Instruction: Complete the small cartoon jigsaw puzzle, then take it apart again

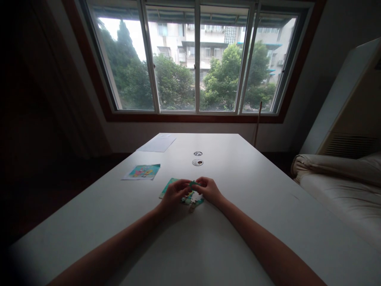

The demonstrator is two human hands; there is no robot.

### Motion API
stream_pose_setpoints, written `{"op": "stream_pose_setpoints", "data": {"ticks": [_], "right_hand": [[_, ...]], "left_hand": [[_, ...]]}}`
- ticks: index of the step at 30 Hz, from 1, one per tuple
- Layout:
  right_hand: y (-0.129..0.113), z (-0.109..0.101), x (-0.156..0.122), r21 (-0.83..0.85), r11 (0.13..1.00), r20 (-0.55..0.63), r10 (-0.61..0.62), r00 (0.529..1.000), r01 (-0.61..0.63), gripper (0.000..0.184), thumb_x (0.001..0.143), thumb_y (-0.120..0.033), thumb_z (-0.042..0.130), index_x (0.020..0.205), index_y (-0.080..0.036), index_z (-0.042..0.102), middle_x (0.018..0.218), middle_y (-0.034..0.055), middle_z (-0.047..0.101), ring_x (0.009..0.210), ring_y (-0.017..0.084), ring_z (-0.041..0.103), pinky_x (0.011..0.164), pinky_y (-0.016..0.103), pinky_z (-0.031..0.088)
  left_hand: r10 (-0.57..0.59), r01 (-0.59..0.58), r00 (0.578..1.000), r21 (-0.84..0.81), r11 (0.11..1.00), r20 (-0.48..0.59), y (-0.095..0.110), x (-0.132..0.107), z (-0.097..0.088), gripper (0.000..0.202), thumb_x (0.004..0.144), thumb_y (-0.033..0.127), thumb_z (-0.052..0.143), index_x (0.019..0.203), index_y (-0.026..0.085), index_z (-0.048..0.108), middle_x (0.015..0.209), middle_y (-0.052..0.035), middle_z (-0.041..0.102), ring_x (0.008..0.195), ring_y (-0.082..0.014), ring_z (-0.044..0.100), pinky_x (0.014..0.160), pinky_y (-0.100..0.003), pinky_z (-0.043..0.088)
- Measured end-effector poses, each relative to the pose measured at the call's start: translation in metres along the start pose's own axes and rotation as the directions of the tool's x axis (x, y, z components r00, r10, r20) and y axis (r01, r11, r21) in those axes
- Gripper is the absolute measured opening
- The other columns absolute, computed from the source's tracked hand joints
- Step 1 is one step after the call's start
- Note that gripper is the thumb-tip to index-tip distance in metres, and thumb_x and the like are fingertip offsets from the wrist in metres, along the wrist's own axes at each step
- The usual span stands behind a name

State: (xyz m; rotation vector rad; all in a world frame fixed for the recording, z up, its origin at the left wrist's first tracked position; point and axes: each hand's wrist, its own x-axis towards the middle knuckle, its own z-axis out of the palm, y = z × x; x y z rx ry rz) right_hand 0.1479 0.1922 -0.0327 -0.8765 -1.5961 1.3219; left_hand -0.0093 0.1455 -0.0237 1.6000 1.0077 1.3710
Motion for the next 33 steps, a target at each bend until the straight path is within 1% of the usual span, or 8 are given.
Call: {"op": "stream_pose_setpoints", "data": {"ticks": [4,11,14,17,19,26,29,33], "right_hand": [[-0.0019,-0.0005,-0.0004,0.044,0.999,0.024,0.015,1.0,-0.016,0.034,0.057,-0.043,0.068,0.071,-0.015,0.055,0.052,-0.0034,0.053,0.044,0.007,0.045,0.042,0.02,0.035],[-0.0008,-0.0018,0.0003,0.192,0.981,-0.048,0.043,0.998,-0.033,0.034,0.056,-0.041,0.07,0.073,-0.016,0.054,0.053,-0.0048,0.053,0.041,0.005,0.043,0.041,0.019,0.032],[-0.0025,-0.0022,-0.0003,0.111,0.993,0.019,0.047,0.999,-0.049,0.034,0.054,-0.04,0.071,0.07,-0.015,0.056,0.051,-0.0043,0.054,0.041,0.006,0.044,0.041,0.02,0.033],[-0.0038,-0.0017,-0.0008,0.001,0.999,0.075,0.048,0.996,-0.048,0.033,0.054,-0.04,0.071,0.068,-0.014,0.057,0.05,-0.0037,0.055,0.04,0.006,0.044,0.04,0.019,0.033],[-0.0033,-0.0014,-0.0006,-0.038,0.999,0.077,0.039,0.996,-0.036,0.032,0.055,-0.041,0.07,0.068,-0.014,0.057,0.05,-0.0036,0.055,0.04,0.006,0.044,0.04,0.019,0.033],[-0.004,0.0001,-0.0007,-0.104,0.994,0.053,0.019,0.998,-0.014,0.031,0.056,-0.041,0.069,0.065,-0.014,0.056,0.047,-0.004,0.053,0.039,0.006,0.044,0.039,0.019,0.034],[-0.0069,0.0016,-0.0023,-0.129,0.992,0.069,0.02,0.997,-0.011,0.031,0.057,-0.041,0.069,0.067,-0.013,0.058,0.046,-0.0041,0.052,0.039,0.006,0.044,0.039,0.019,0.035],[-0.0062,0.0012,-0.002,-0.091,0.996,0.081,0.027,0.996,-0.02,0.033,0.054,-0.039,0.071,0.07,-0.013,0.059,0.05,-0.0035,0.055,0.042,0.008,0.048,0.042,0.021,0.038]], "left_hand": [[0.016,-0.015,0.999,0.033,0.999,-0.028,-0.007,0.0017,0.0003,0.025,0.071,0.031,0.062,0.088,0.013,0.06,0.075,-0.0065,0.065,0.068,-0.017,0.061,0.057,-0.024,0.049],[0.01,-0.001,0.991,0.064,0.998,-0.131,-0.0075,0.0026,-0.0037,0.023,0.069,0.027,0.062,0.087,0.013,0.059,0.07,-0.0033,0.062,0.063,-0.0149,0.059,0.052,-0.022,0.049],[-0.003,0.012,0.986,0.054,0.998,-0.168,-0.0058,0.003,-0.0037,0.022,0.067,0.027,0.063,0.083,0.013,0.06,0.071,-0.0031,0.063,0.065,-0.0156,0.06,0.053,-0.023,0.05],[-0.007,0.017,0.988,0.06,0.998,-0.155,-0.0062,0.0039,-0.0027,0.022,0.067,0.029,0.064,0.081,0.013,0.062,0.072,-0.0042,0.065,0.065,-0.0164,0.06,0.054,-0.024,0.05],[-0.014,0.021,0.99,0.049,0.999,-0.143,-0.0067,0.0046,-0.0022,0.022,0.067,0.03,0.064,0.081,0.013,0.063,0.071,-0.0047,0.066,0.064,-0.0167,0.061,0.053,-0.024,0.05],[-0.02,0.02,0.994,0.003,1.0,-0.108,-0.0024,0.0035,-0.002,0.025,0.071,0.031,0.06,0.085,0.011,0.065,0.071,-0.006,0.067,0.064,-0.0166,0.061,0.057,-0.025,0.049],[0.001,0.002,0.997,0.034,0.999,-0.075,-0.0035,0.0025,-0.0016,0.023,0.067,0.029,0.064,0.083,0.012,0.063,0.074,-0.0058,0.066,0.067,-0.0173,0.062,0.059,-0.025,0.049],[0.004,0.002,0.994,0.049,0.999,-0.108,-0.0075,0.0036,-0.0018,0.02,0.068,0.027,0.064,0.082,0.012,0.062,0.073,-0.0051,0.066,0.067,-0.017,0.062,0.058,-0.024,0.05]]}}
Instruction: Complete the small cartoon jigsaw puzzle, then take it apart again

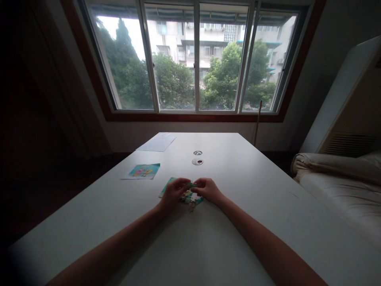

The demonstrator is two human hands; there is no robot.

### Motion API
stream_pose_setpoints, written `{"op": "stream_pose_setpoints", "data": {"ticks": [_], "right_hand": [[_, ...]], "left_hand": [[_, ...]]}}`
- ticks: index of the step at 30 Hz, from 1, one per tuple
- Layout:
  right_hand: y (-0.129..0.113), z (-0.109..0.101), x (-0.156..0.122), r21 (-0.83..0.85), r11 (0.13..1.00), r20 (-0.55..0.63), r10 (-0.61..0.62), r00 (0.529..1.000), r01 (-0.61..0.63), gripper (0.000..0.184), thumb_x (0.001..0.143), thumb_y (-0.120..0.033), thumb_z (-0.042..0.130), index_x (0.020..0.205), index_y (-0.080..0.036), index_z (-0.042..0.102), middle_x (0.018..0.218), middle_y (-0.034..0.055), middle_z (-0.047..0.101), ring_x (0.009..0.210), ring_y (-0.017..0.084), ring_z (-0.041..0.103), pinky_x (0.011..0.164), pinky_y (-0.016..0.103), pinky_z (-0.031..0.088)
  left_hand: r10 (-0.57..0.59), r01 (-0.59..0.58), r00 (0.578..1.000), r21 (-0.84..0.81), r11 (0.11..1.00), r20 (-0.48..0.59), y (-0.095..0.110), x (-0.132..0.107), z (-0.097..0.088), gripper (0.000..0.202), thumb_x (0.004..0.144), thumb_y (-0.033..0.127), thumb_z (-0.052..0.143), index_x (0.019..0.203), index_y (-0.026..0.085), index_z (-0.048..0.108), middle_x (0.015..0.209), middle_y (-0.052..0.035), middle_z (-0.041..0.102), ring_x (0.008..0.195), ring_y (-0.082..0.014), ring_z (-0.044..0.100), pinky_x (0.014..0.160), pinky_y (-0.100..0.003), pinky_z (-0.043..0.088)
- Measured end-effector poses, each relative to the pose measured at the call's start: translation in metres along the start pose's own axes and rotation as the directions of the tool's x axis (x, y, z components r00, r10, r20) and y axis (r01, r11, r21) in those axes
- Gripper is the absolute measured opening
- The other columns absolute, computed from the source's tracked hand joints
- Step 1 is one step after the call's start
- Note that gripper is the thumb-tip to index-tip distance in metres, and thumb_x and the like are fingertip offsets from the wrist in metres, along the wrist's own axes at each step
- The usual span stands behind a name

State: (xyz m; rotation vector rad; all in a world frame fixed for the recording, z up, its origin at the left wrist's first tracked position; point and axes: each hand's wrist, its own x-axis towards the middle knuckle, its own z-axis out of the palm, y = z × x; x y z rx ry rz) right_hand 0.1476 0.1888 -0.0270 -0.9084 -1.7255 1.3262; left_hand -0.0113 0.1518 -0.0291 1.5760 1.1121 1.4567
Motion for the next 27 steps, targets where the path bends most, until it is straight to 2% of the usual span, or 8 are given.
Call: {"op": "stream_pose_setpoints", "data": {"ticks": [4,10,16,19,21,23,27], "right_hand": [[0.004,-0.002,0.003,0.076,0.997,-0.014,-0.003,1.0,0.004,0.033,0.058,-0.041,0.068,0.072,-0.013,0.058,0.053,-0.0029,0.056,0.044,0.008,0.05,0.042,0.02,0.039],[0.0,-0.002,0.002,0.106,0.994,-0.02,0.032,0.999,-0.03,0.031,0.058,-0.04,0.068,0.064,-0.013,0.055,0.047,-0.0047,0.051,0.041,0.006,0.046,0.04,0.018,0.034],[0.008,-0.001,0.003,0.164,0.986,-0.08,-0.022,0.997,0.034,0.033,0.055,-0.037,0.071,0.075,-0.014,0.057,0.056,-0.0031,0.057,0.042,0.005,0.043,0.039,0.019,0.032],[0.01,-0.001,0.004,0.207,0.977,-0.098,-0.021,0.995,0.041,0.032,0.055,-0.036,0.071,0.077,-0.015,0.057,0.058,-0.0034,0.057,0.042,0.005,0.042,0.04,0.019,0.03],[0.008,-0.001,0.004,0.23,0.973,-0.095,0.0,0.995,0.022,0.031,0.056,-0.036,0.07,0.075,-0.015,0.058,0.056,-0.0042,0.055,0.041,0.004,0.04,0.04,0.019,0.028],[0.005,-0.001,0.003,0.235,0.972,-0.086,0.027,0.996,-0.006,0.028,0.057,-0.035,0.07,0.07,-0.014,0.058,0.052,-0.0048,0.053,0.041,0.004,0.038,0.04,0.019,0.027],[-0.002,-0.003,0.001,0.253,0.965,-0.039,0.073,0.997,-0.061,0.024,0.058,-0.034,0.069,0.062,-0.013,0.057,0.05,-0.0037,0.052,0.041,0.004,0.037,0.041,0.019,0.024]], "left_hand": [[-0.009,0.01,0.999,0.01,1.0,-0.032,-0.001,0.001,-0.001,0.02,0.069,0.028,0.062,0.083,0.013,0.061,0.073,-0.0049,0.065,0.066,-0.0171,0.061,0.057,-0.025,0.05],[0.042,-0.04,0.997,0.036,0.999,-0.066,-0.001,-0.001,0.0,0.019,0.069,0.026,0.063,0.083,0.013,0.061,0.076,-0.0043,0.065,0.069,-0.0166,0.061,0.061,-0.025,0.05],[-0.093,0.089,0.995,-0.129,0.988,-0.025,-0.001,0.001,-0.001,0.027,0.065,0.031,0.066,0.084,0.012,0.062,0.069,-0.004,0.066,0.062,-0.0158,0.061,0.055,-0.024,0.049],[-0.11,0.109,0.994,-0.165,0.98,-0.001,-0.001,0.002,0.0,0.029,0.065,0.033,0.066,0.084,0.012,0.061,0.068,-0.0042,0.066,0.062,-0.0159,0.061,0.055,-0.025,0.048],[-0.066,0.065,0.998,-0.105,0.992,-0.003,-0.001,0.002,0.0,0.027,0.066,0.032,0.065,0.084,0.012,0.061,0.072,-0.0048,0.065,0.064,-0.0167,0.061,0.055,-0.025,0.049],[0.036,-0.036,0.999,0.028,0.999,-0.017,0.001,-0.001,0.0,0.022,0.069,0.029,0.063,0.084,0.013,0.06,0.076,-0.0051,0.064,0.068,-0.0169,0.061,0.058,-0.025,0.049],[0.282,-0.28,0.959,0.315,0.907,0.041,0.01,-0.007,0.0,0.011,0.075,0.021,0.056,0.084,0.017,0.061,0.083,-0.005,0.061,0.077,-0.0164,0.058,0.07,-0.027,0.047]]}}
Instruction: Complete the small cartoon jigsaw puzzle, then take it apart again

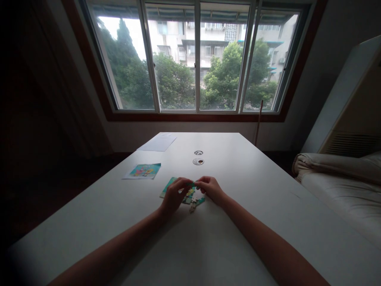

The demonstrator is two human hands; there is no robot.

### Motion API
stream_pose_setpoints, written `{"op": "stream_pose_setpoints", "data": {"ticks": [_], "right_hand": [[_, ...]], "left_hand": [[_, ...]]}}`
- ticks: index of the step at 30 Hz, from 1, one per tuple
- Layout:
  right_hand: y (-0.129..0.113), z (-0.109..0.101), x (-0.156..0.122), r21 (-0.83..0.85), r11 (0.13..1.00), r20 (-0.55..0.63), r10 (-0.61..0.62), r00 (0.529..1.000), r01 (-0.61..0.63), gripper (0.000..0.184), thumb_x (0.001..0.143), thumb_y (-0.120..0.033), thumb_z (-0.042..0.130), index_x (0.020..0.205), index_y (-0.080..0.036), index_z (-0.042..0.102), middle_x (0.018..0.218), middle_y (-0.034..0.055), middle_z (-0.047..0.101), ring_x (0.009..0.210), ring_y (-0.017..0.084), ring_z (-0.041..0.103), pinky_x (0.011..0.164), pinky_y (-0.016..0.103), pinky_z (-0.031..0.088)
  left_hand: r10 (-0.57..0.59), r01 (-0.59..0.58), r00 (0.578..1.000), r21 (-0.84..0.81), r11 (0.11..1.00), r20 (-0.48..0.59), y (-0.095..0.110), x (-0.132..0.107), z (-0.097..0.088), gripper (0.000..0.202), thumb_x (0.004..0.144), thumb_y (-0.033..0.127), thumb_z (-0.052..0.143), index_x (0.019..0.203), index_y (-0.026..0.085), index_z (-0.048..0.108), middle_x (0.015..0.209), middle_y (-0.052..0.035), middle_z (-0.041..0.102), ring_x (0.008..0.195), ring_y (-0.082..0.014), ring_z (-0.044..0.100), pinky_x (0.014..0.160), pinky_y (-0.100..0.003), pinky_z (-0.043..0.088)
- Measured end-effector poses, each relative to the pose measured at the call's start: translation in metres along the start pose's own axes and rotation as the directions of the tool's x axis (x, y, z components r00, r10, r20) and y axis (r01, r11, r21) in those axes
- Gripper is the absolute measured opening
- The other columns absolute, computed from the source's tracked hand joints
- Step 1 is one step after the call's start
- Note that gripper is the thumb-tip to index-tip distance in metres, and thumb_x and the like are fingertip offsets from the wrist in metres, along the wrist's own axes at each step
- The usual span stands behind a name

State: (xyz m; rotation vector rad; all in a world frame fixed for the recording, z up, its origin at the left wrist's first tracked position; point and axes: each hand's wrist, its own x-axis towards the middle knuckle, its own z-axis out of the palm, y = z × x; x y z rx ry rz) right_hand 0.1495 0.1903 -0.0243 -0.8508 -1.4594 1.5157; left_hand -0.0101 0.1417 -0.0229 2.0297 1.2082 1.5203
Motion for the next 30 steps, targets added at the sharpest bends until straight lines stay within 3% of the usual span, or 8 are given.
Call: {"op": "stream_pose_setpoints", "data": {"ticks": [3,7,10,16,25,30], "right_hand": [[-0.002,-0.002,-0.001,0.013,1.0,0.062,0.017,0.998,-0.018,0.024,0.058,-0.032,0.07,0.065,-0.012,0.058,0.054,-0.0027,0.054,0.043,0.004,0.038,0.041,0.019,0.024],[0.002,-0.004,0.001,0.02,0.999,0.07,-0.041,0.997,0.039,0.026,0.057,-0.031,0.071,0.073,-0.013,0.061,0.055,-0.0023,0.056,0.043,0.004,0.038,0.042,0.019,0.024],[0.006,-0.004,0.002,0.059,0.995,0.032,-0.077,0.997,0.075,0.026,0.058,-0.031,0.07,0.075,-0.014,0.061,0.056,-0.002,0.057,0.043,0.004,0.038,0.042,0.02,0.024],[0.006,-0.005,0.002,0.033,0.996,0.027,-0.078,0.997,0.077,0.026,0.06,-0.033,0.069,0.076,-0.014,0.063,0.056,-0.0021,0.056,0.043,0.004,0.038,0.042,0.02,0.025],[-0.001,-0.003,-0.002,-0.104,0.992,0.174,-0.049,0.984,0.068,0.035,0.061,-0.036,0.069,0.086,-0.013,0.061,0.056,-0.0027,0.054,0.046,0.005,0.04,0.044,0.019,0.029],[-0.002,-0.007,-0.002,-0.215,0.97,0.132,-0.09,0.987,0.117,0.031,0.061,-0.041,0.067,0.07,-0.013,0.059,0.059,-0.001,0.056,0.05,0.007,0.044,0.048,0.021,0.035]], "left_hand": [[0.005,-0.004,1.0,0.041,0.999,-0.009,0.003,0.0,-0.001,0.009,0.075,0.02,0.055,0.082,0.018,0.061,0.082,-0.0044,0.061,0.075,-0.0157,0.058,0.07,-0.027,0.046],[-0.253,0.249,0.968,-0.223,0.943,0.012,-0.006,0.002,0.002,0.016,0.073,0.025,0.058,0.084,0.014,0.059,0.068,-0.0027,0.062,0.06,-0.014,0.058,0.054,-0.023,0.046],[-0.346,0.35,0.935,-0.368,0.861,0.079,-0.012,0.003,0.003,0.022,0.07,0.029,0.06,0.085,0.012,0.06,0.062,-0.0023,0.062,0.055,-0.0136,0.058,0.05,-0.022,0.045],[-0.244,0.261,0.965,-0.267,0.928,0.095,-0.009,0.0,0.005,0.018,0.071,0.029,0.06,0.077,0.012,0.063,0.074,-0.006,0.065,0.068,-0.0156,0.06,0.061,-0.024,0.047],[-0.228,0.238,0.97,-0.145,0.961,0.081,-0.004,0.002,0.002,0.023,0.073,0.034,0.057,0.073,0.011,0.063,0.068,-0.0053,0.065,0.063,-0.0152,0.059,0.057,-0.022,0.045],[-0.234,0.239,0.97,-0.088,0.967,0.063,-0.007,0.003,-0.001,0.025,0.074,0.036,0.055,0.074,0.013,0.066,0.068,-0.0052,0.066,0.062,-0.0161,0.059,0.055,-0.022,0.046]]}}
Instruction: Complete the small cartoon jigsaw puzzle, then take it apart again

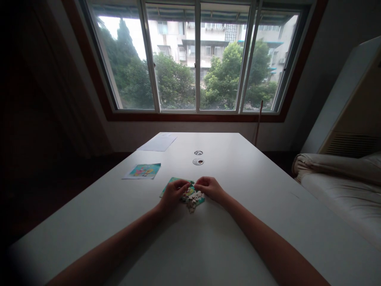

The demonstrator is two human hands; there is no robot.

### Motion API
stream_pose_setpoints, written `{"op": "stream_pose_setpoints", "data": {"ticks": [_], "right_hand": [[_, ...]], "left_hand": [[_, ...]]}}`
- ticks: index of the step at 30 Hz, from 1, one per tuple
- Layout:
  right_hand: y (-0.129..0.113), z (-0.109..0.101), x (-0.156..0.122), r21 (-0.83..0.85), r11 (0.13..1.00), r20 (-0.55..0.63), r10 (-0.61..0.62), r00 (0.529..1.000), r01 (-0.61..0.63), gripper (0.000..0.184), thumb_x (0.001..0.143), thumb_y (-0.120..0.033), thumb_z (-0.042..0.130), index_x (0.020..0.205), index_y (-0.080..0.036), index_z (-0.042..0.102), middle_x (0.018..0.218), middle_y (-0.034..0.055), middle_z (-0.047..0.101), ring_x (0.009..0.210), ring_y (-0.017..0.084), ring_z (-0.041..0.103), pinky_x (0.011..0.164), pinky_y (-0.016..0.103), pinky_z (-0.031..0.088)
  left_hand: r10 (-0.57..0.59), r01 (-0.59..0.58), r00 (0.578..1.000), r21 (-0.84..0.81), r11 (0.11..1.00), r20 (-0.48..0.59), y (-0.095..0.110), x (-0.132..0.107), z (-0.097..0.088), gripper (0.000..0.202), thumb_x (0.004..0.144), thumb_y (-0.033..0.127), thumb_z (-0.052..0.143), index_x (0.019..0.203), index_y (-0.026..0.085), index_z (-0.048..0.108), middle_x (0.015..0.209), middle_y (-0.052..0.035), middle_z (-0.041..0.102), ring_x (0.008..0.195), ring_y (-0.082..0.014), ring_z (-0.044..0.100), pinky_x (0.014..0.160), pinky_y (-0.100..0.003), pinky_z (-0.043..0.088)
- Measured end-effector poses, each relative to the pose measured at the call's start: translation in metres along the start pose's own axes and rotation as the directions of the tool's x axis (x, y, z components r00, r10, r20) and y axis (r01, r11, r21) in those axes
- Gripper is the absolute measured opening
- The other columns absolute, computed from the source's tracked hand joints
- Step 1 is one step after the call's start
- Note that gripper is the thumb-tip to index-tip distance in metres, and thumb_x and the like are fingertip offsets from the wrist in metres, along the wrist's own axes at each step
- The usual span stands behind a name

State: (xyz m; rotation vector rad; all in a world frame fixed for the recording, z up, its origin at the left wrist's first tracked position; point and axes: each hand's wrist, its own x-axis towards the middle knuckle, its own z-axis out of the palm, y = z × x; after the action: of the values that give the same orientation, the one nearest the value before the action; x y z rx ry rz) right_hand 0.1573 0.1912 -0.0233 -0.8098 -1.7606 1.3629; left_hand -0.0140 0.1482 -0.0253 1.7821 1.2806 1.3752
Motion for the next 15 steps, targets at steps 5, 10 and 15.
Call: {"op": "stream_pose_setpoints", "data": {"ticks": [5,10,15], "right_hand": [[0.008,-0.011,0.003,-0.366,0.926,-0.13,-0.15,0.98,0.094,0.031,0.068,-0.044,0.059,0.066,-0.014,0.062,0.057,0.0002,0.055,0.052,0.01,0.043,0.051,0.023,0.035],[0.006,-0.011,0.003,-0.492,0.86,-0.132,-0.225,0.965,0.133,0.027,0.075,-0.04,0.053,0.079,-0.016,0.065,0.071,0.0032,0.061,0.059,0.012,0.045,0.056,0.024,0.037],[0.0,-0.011,0.001,-0.492,0.833,0.157,-0.2,0.967,0.252,0.028,0.068,-0.041,0.062,0.083,-0.018,0.065,0.084,0.0051,0.058,0.07,0.013,0.048,0.061,0.023,0.039]], "left_hand": [[0.095,-0.107,0.987,0.089,0.99,0.128,0.001,0.007,-0.007,0.028,0.077,0.038,0.051,0.074,0.015,0.067,0.077,-0.006,0.066,0.071,-0.0173,0.06,0.061,-0.023,0.046],[0.138,-0.241,0.946,0.35,0.905,0.293,-0.002,0.026,-0.033,0.024,0.077,0.033,0.05,0.08,0.016,0.067,0.082,-0.0066,0.065,0.079,-0.0191,0.057,0.075,-0.029,0.043],[0.003,-0.299,0.861,0.503,0.811,0.508,-0.011,0.034,-0.059,0.049,0.067,0.047,0.06,0.108,0.022,0.058,0.113,-0.0094,0.053,0.104,-0.0256,0.046,0.089,-0.034,0.035]]}}
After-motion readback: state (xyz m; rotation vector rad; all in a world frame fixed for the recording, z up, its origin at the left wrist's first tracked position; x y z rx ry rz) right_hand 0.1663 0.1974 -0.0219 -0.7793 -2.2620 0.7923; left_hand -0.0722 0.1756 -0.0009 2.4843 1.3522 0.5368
